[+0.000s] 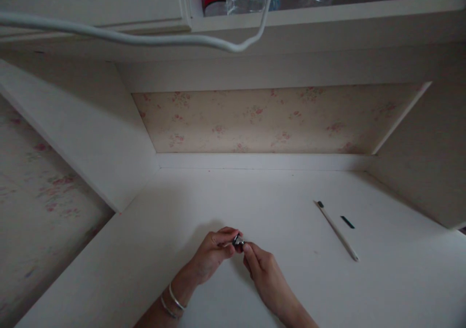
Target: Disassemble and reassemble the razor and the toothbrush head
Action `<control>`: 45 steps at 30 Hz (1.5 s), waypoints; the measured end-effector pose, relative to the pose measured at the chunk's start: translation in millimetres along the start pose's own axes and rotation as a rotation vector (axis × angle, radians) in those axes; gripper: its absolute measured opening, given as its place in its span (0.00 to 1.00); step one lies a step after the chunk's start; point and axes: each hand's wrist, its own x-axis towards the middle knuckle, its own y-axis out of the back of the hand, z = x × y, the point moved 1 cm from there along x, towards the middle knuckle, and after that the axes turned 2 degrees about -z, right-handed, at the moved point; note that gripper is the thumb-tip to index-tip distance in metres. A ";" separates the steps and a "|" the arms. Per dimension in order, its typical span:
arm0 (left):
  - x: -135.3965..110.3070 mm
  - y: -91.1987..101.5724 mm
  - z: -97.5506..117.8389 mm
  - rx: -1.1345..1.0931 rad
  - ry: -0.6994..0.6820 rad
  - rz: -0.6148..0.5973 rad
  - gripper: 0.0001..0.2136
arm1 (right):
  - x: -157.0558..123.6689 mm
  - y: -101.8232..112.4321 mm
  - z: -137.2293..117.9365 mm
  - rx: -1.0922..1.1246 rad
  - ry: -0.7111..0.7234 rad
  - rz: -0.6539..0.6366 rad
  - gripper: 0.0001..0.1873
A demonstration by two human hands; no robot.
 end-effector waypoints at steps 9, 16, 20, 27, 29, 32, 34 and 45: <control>-0.3 -2.7 -3.5 -0.234 0.059 0.074 0.12 | -2.1 -12.5 -3.9 -0.089 0.064 0.117 0.19; 1.8 -6.8 -4.9 -0.330 0.071 0.071 0.13 | -0.7 -10.7 2.8 -0.047 0.039 0.150 0.21; 2.5 -7.0 -5.5 -0.335 0.061 0.066 0.14 | 0.1 -11.4 4.3 -0.001 0.011 0.136 0.21; 2.4 -5.7 -7.6 -0.355 0.058 0.056 0.15 | 0.7 -11.4 4.2 0.095 -0.002 0.120 0.24; 1.9 -5.6 -8.4 -0.371 0.062 0.064 0.15 | 0.6 -11.4 3.1 0.154 -0.031 0.106 0.24; 1.1 -5.5 -9.4 -0.395 0.082 0.078 0.15 | 1.0 -10.8 -1.0 0.371 -0.137 0.024 0.23; 0.9 -5.4 -10.1 -0.408 0.096 0.085 0.15 | 1.8 -10.0 -4.8 0.556 -0.177 -0.041 0.22; 1.6 -4.4 -13.8 -0.437 0.080 0.072 0.13 | 3.2 -8.9 -5.1 0.824 -0.272 -0.063 0.18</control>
